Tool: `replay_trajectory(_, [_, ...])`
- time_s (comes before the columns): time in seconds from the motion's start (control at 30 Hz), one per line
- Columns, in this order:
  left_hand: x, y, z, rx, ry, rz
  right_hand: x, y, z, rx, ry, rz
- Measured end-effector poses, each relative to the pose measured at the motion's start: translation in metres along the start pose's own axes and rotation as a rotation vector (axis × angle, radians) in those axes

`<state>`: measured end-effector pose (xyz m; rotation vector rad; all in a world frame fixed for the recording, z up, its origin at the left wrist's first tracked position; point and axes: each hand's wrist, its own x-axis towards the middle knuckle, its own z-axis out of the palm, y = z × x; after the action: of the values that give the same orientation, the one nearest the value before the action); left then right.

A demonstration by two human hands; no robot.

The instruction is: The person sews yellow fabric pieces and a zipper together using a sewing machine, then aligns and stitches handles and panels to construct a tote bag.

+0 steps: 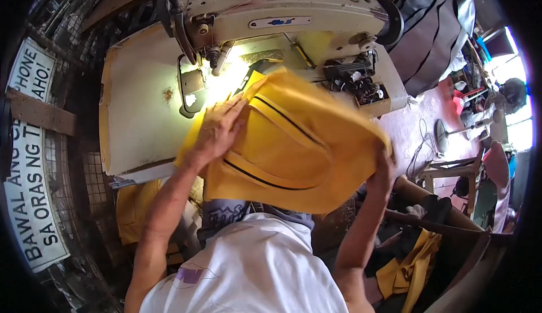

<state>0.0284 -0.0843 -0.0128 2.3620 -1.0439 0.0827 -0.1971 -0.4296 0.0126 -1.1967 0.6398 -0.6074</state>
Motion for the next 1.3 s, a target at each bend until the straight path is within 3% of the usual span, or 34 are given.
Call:
replay_trajectory(0.13, [0.009,0.024,0.045,0.216,0.255,-0.058,0.071,-0.078,0.062,-0.015,0.017,-0.186])
replay_trajectory(0.2, [0.017,0.036,0.052,0.243,0.246,-0.161,0.075,-0.103,0.111,-0.122,-0.004,-0.47])
replay_trajectory(0.3, [0.026,0.049,0.058,0.237,0.237,-0.293,0.056,-0.1,0.181,-0.672,0.148,-1.056])
replay_trajectory(0.33, [0.028,0.052,0.056,0.257,0.223,-0.299,0.085,-0.073,0.175,-0.863,0.092,-1.337])
replay_trajectory(0.4, [0.026,0.058,0.049,0.294,0.189,-0.304,0.095,-0.044,0.174,-1.188,-0.09,-1.211])
replay_trajectory(0.5, [0.025,0.053,0.055,0.294,0.173,-0.319,0.122,-0.047,0.14,-1.115,-0.049,-0.945])
replay_trajectory(0.6, [0.029,0.058,0.05,0.274,0.202,-0.301,0.148,-0.059,0.112,-1.111,-0.075,-0.888])
replay_trajectory(0.63, [0.034,0.061,0.044,0.267,0.203,-0.227,0.149,-0.07,0.106,-1.123,-0.08,-0.7])
replay_trajectory(0.7, [0.043,0.063,0.03,0.251,0.204,-0.092,0.143,-0.078,0.099,-0.785,-0.139,-0.454])
replay_trajectory(0.77, [0.061,0.047,0.031,0.192,0.086,0.188,0.147,-0.078,0.087,-0.314,-0.294,-0.198])
replay_trajectory(0.8, [0.067,0.039,0.036,0.163,0.025,0.331,0.141,-0.081,0.091,-0.242,-0.317,-0.159])
replay_trajectory(0.87, [0.072,0.034,0.054,0.101,-0.012,0.241,0.116,-0.097,0.107,-0.095,-0.353,-0.083])
replay_trajectory(1.0, [0.081,0.056,0.057,0.078,0.015,0.056,0.053,-0.115,0.169,-0.152,-0.473,-0.252])
replay_trajectory(1.03, [0.083,0.061,0.059,0.09,0.034,0.007,0.036,-0.105,0.19,-0.331,-0.434,-0.365])
replay_trajectory(1.07, [0.082,0.064,0.061,0.116,0.055,-0.001,0.052,-0.076,0.187,-0.518,-0.535,-0.537])
replay_trajectory(1.13, [0.081,0.065,0.069,0.17,0.102,-0.019,0.016,-0.073,0.228,-0.879,-0.602,-0.544])
replay_trajectory(1.17, [0.083,0.061,0.078,0.174,0.134,-0.012,0.022,-0.051,0.237,-0.77,-0.652,-0.628])
replay_trajectory(1.2, [0.081,0.063,0.064,0.056,0.083,0.001,0.027,-0.044,0.247,-0.897,-0.657,-0.608])
replay_trajectory(1.23, [0.079,0.059,0.067,0.059,0.06,0.001,0.039,-0.028,0.258,-0.98,-0.593,-0.723])
replay_trajectory(1.3, [0.078,0.056,0.067,0.021,-0.016,-0.036,0.068,0.003,0.278,-0.911,-0.536,-0.902])
